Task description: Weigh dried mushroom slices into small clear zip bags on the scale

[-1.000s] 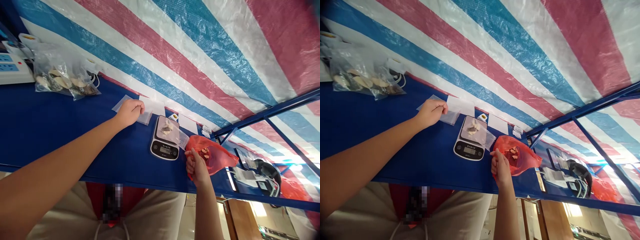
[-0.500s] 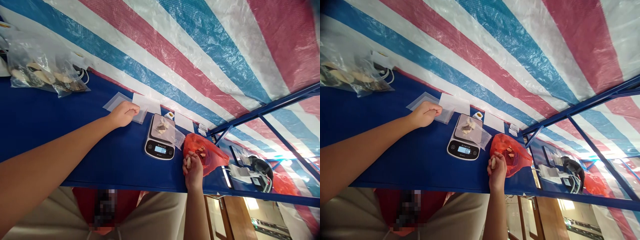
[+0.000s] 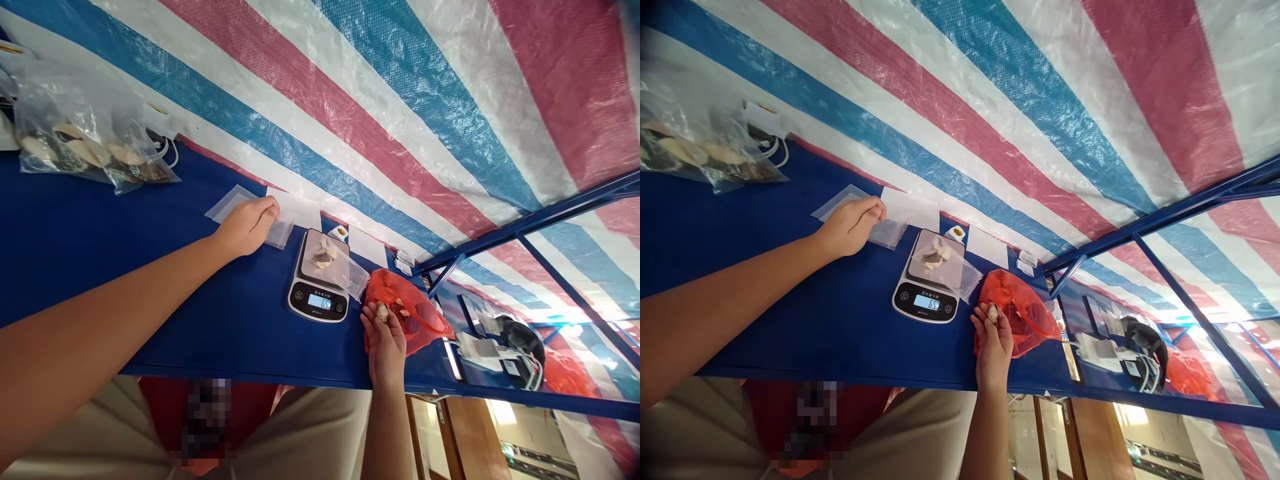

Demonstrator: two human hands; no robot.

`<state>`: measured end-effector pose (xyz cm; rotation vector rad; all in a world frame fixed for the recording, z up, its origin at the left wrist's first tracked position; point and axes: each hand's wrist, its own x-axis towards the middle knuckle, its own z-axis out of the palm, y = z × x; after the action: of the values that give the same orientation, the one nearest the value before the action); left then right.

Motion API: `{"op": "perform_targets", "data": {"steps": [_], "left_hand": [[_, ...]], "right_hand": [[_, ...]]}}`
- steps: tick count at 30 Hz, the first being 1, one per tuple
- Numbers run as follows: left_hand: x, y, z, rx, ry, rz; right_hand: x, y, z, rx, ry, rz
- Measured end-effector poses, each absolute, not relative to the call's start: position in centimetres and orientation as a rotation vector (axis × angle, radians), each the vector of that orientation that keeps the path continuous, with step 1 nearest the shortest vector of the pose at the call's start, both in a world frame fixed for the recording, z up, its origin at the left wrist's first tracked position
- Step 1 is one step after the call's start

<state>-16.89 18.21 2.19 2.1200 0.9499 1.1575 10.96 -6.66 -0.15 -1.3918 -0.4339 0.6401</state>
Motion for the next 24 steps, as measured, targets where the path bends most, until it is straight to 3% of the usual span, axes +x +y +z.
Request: {"op": "perform_targets", "data": {"steps": [6,15,24], "left_hand": [[-16.1,17.7,2.5,2.129,1.206,1.218],[-15.3,17.7,0.8,2.247,0.999,1.039],[-15.7,18.4,0.9,2.238,1.004,0.989]], "right_hand": [[10.9,-6.7,0.0,-1.414,-0.466,0.645],[11.9,-5.7,2.0,-1.529,-0.634,0.834],[12.7,-3.6,4.5,-1.763,-0.996,0.814]]}}
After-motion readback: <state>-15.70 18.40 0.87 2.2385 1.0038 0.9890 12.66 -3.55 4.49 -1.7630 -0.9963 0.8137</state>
